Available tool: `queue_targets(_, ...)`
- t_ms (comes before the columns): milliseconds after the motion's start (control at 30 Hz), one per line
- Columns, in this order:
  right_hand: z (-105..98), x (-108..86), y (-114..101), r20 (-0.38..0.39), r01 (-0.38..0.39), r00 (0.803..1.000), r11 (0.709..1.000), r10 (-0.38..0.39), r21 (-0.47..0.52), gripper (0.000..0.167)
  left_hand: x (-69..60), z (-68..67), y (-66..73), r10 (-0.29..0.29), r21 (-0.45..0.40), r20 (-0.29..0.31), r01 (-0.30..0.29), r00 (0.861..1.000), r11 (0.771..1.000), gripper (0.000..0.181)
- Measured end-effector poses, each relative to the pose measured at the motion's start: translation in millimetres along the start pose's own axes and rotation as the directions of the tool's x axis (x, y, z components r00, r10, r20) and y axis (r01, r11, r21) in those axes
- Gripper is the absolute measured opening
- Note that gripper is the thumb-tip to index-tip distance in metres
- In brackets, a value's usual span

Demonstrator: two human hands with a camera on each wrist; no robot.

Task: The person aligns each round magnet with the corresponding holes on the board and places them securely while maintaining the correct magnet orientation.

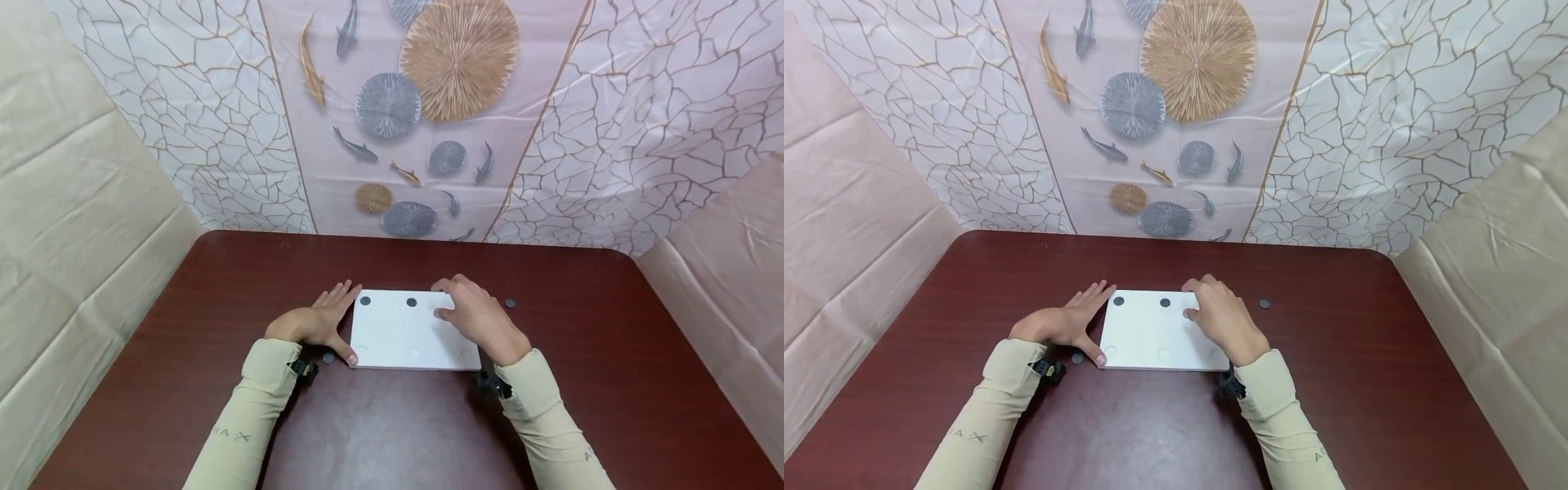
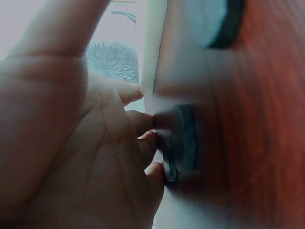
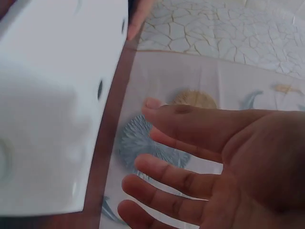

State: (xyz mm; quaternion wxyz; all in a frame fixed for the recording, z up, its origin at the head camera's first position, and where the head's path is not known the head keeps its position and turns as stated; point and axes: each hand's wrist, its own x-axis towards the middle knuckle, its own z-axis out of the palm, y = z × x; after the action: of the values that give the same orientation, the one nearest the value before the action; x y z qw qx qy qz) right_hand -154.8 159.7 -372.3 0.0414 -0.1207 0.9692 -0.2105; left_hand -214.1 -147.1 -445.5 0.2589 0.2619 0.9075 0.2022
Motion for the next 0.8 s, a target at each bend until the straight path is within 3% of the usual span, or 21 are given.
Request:
queue_targets(133,-5,-0.9,11,0.007,0.002,1.0,1.0,-0.002,0.008,0.042,0.7,4.9,-1.8,-0.001,0.011,0.008,0.001,1.0,1.0,0.155)
queue_targets(300,-9,-4.6,27,0.025,-0.005,1.0,1.0,0.005,0.016,0.043,-4.5,8.1,0.5,0.021,-0.047,0.029,-0.02,0.999,0.999,0.154)
queue_targets(567,-29,-6.3,51,0.017,-0.02,1.0,0.999,0.02,0.035,0.046,-1.4,2.1,-4.6,0.003,0.005,0.011,-0.003,1.0,1.0,0.158)
queue_targets(800,-37,-5.8,83,-0.036,-0.043,0.998,0.998,0.045,0.055,0.042,-7.6,-6.4,8.7,0.015,-0.012,0.008,-0.015,1.0,1.0,0.152)
